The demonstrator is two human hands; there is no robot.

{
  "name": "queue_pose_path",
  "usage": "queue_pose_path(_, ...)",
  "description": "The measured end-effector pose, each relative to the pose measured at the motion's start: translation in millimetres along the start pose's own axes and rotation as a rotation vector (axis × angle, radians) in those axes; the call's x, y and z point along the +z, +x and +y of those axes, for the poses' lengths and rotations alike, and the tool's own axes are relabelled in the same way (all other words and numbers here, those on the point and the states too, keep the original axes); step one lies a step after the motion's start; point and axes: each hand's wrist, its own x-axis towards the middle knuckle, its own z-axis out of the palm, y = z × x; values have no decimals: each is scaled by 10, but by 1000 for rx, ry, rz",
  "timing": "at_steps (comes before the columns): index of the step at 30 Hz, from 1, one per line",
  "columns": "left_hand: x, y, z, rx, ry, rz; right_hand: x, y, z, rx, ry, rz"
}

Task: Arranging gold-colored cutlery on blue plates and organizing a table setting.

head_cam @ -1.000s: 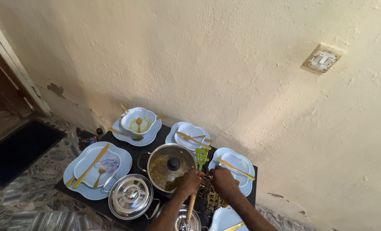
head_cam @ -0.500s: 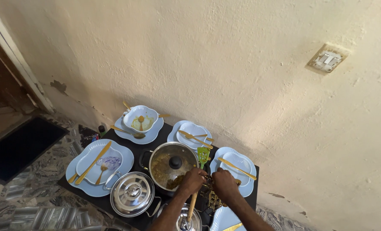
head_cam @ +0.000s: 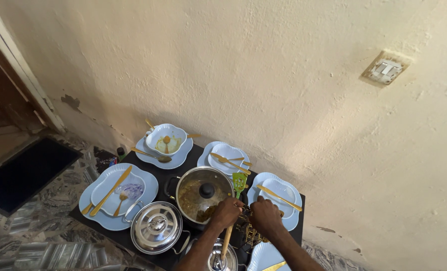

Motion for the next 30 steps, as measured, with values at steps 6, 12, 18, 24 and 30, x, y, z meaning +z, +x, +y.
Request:
queue_pose_path(6,12,5,29,40,22,15,63,30,48,-30,4,11)
queue_pose_path(12,54,-38,64,41,46,1,-127,-22,108,37,133,12)
queue_pose_path(18,46,-226,358,136,152,-53,-178,-130,173,65,214,73)
queue_pose_path(24,195,-174,351,203,300,-4,-125,-194,170,105,232,48)
queue_pose_path(30,86,-256,466,155,255,-28,-101,-233,191,132,274,41)
